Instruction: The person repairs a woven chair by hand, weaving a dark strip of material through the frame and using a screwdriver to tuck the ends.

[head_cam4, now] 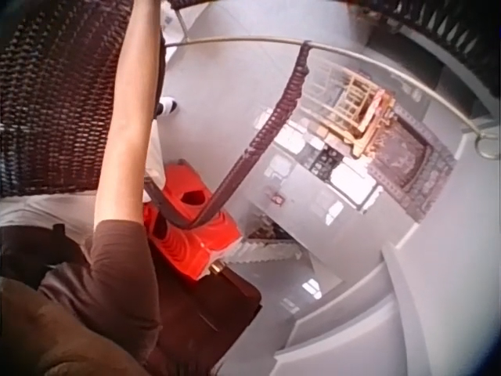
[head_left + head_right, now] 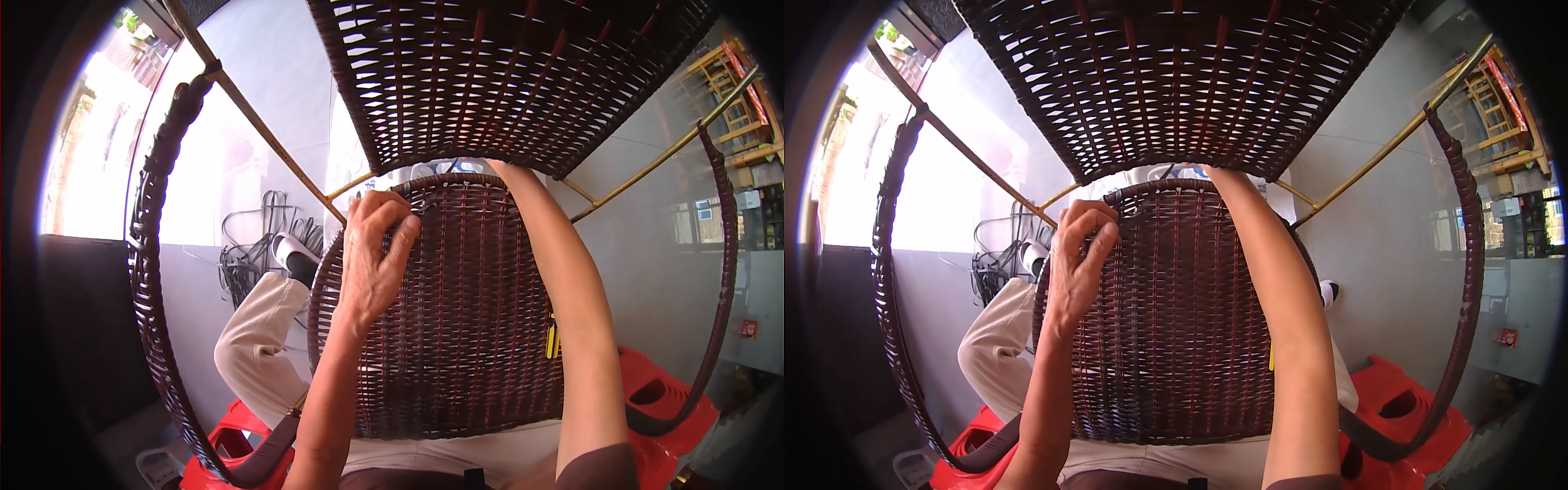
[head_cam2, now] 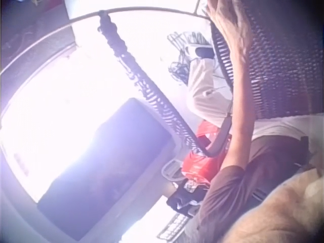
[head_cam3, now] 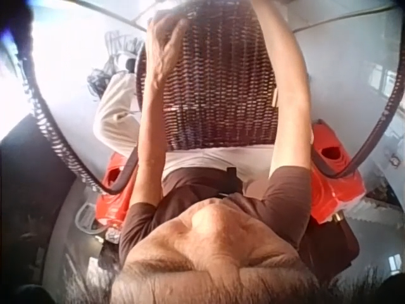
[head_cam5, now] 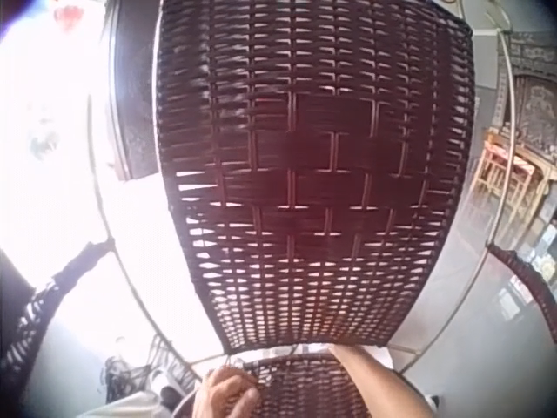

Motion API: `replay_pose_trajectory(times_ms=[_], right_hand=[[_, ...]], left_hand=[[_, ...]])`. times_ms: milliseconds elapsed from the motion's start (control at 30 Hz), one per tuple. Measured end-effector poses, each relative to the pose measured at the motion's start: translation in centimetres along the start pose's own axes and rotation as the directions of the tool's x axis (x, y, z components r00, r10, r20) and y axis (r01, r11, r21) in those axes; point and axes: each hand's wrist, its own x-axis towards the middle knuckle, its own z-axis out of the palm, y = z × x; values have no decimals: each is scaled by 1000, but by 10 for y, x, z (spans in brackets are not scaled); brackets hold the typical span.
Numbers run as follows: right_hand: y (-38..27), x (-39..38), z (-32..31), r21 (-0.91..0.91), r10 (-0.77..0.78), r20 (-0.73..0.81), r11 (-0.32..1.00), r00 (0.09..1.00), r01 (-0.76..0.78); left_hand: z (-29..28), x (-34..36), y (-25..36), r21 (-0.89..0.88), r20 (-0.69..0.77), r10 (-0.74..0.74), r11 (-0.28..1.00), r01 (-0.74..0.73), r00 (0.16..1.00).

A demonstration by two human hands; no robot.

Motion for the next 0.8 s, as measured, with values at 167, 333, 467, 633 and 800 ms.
replay_pose_trajectory(times_ms=[167,333,467,633,800], right_hand=[[-33,5,18,-814,32,547,252,836,523],[-98,-10,26,-829,419,560,283,715,483],[-71,-5,10,-755,264,633,416,728,507],[-81,-8,13,-750,175,599,464,781,471],[-85,-18,21,-779,-106,534,323,839,537]], left_hand=[[-9,5,8,-26,-28,-170,985,169,985],[-7,7,-7,33,-58,-205,978,208,977],[-6,12,8,-104,52,-342,933,345,938],[8,14,1,-245,-55,-293,931,271,955],[11,25,14,-783,82,-412,536,314,907]])
